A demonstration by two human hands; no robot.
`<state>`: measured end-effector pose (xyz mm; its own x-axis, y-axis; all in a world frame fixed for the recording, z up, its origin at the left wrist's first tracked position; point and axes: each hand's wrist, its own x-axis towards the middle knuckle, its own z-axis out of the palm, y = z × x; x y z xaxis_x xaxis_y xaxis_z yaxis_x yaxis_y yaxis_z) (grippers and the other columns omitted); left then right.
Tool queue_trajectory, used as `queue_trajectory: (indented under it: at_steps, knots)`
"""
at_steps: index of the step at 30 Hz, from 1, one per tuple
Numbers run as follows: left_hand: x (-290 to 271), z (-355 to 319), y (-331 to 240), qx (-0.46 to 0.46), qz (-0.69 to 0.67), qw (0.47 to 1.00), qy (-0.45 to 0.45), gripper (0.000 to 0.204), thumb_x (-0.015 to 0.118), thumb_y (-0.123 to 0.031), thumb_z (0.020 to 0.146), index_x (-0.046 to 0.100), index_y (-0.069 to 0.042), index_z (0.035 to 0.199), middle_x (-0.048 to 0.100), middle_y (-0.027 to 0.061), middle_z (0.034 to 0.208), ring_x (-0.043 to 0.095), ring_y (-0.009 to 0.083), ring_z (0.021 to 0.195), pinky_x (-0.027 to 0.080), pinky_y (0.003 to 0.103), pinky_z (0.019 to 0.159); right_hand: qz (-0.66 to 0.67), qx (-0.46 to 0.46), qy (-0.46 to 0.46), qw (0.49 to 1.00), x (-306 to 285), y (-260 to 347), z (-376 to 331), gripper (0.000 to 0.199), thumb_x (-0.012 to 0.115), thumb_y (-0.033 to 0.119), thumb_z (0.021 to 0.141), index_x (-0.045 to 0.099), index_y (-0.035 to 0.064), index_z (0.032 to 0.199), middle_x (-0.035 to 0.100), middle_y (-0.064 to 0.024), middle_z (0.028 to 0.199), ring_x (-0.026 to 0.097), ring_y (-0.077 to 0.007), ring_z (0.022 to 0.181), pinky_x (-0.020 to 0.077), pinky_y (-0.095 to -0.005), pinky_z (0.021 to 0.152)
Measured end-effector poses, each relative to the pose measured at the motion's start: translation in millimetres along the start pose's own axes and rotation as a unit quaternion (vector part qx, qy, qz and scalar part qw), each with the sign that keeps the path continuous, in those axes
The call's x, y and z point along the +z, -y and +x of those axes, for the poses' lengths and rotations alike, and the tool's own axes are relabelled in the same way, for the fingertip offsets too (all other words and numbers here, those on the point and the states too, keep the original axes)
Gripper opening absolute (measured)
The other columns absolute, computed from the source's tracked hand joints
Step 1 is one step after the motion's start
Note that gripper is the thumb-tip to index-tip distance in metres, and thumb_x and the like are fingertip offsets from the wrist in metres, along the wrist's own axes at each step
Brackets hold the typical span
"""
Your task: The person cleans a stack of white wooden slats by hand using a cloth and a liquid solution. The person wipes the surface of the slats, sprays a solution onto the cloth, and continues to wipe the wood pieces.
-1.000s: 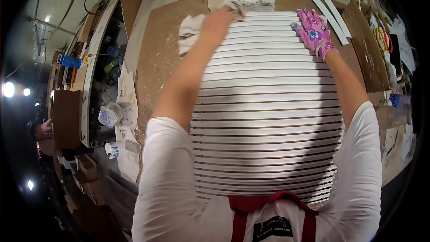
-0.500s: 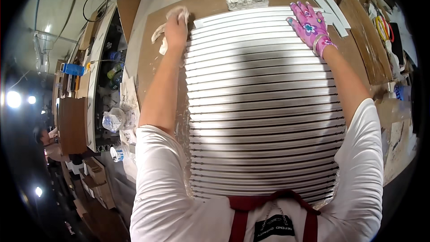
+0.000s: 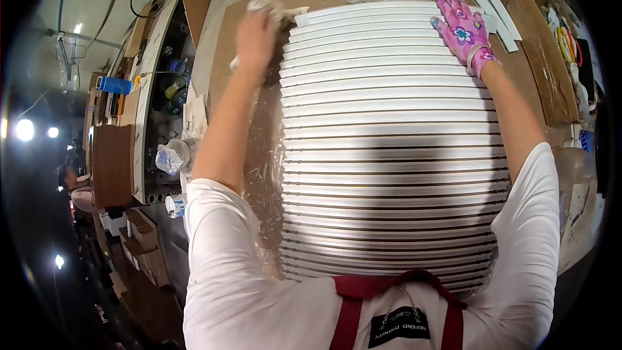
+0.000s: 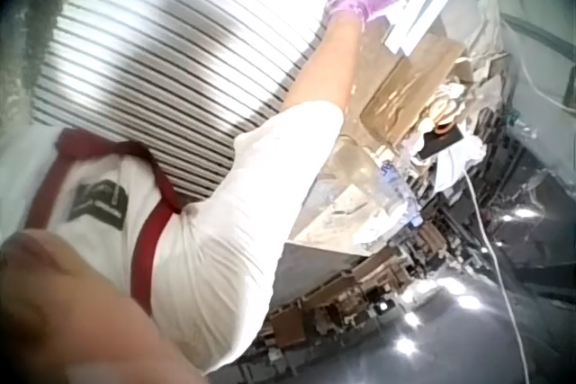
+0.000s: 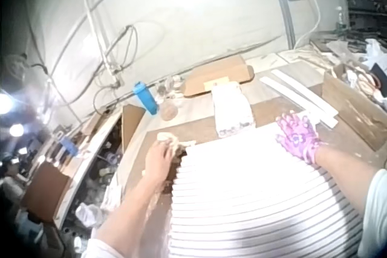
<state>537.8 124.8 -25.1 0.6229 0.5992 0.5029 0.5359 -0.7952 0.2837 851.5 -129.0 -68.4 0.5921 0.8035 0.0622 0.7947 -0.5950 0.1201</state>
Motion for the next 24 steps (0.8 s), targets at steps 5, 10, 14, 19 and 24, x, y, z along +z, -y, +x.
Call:
queue_trajectory:
  at_steps: [5,10,14,19,24]
  knots:
    - [24.0,-65.7,-65.6,0.206,-0.05,0.968,0.132,0.026,0.054,-0.012,0.086,0.063,-0.004,0.109,0.06,0.0159,0.114,0.058,0.0319,0.101,0.048,0.041,0.087,-0.034,-0.035,0.001,0.999,2.8,-3.1,-4.4,0.061,0.032,0.05,0.098,0.025,0.0203,0.15,0.022,-0.0068,0.157,0.016,-0.0265,0.145,0.0168,-0.0489,0.115]
    - [-47.3,-92.1,65.5,-0.169,-0.056,0.98,0.091,0.03,0.055,-0.019,0.093,0.059,-0.003,0.118,0.06,0.0163,0.12,0.058,0.0317,0.109,0.044,0.039,0.094,-0.033,-0.051,-0.056,0.997,16.7,-7.0,3.2,0.06,0.033,0.048,0.098,0.024,0.0191,0.15,0.023,-0.0086,0.156,0.018,-0.0296,0.145,0.0191,-0.0511,0.114]
    - [-64.6,-49.9,-53.0,-0.151,-0.283,0.946,-0.037,0.04,0.056,-0.022,0.093,0.05,-0.003,0.128,0.059,0.0195,0.118,0.057,0.0275,0.107,0.043,0.038,0.095,0.237,-0.204,-0.192,0.93,-9.1,32.8,-12.0,0.058,0.048,0.032,0.095,0.033,0.0027,0.143,0.039,-0.0191,0.145,0.033,-0.0325,0.137,0.0337,-0.0388,0.11]
    - [-35.0,-48.2,-109.2,0.052,-0.345,0.927,0.139,0.04,0.056,-0.021,0.092,0.052,-0.002,0.127,0.057,0.0182,0.122,0.055,0.0302,0.112,0.042,0.039,0.095,0.687,-0.251,-0.033,0.681,-55.9,108.2,-83.0,0.054,0.052,0.019,0.093,0.035,0.0008,0.141,0.049,-0.0167,0.133,0.046,-0.0288,0.125,0.0365,-0.0345,0.105]
    - [24.5,-2.3,-55.7,0.064,-0.039,0.996,-0.045,0.037,0.052,-0.022,0.093,0.054,-0.004,0.126,0.055,0.0168,0.129,0.051,0.0324,0.119,0.041,0.043,0.097,0.392,-0.225,-0.205,0.868,-95.3,81.1,-26.9,0.045,0.049,0.034,0.093,0.055,0.0089,0.13,0.049,-0.0165,0.136,0.048,-0.029,0.125,0.0389,-0.0401,0.104]
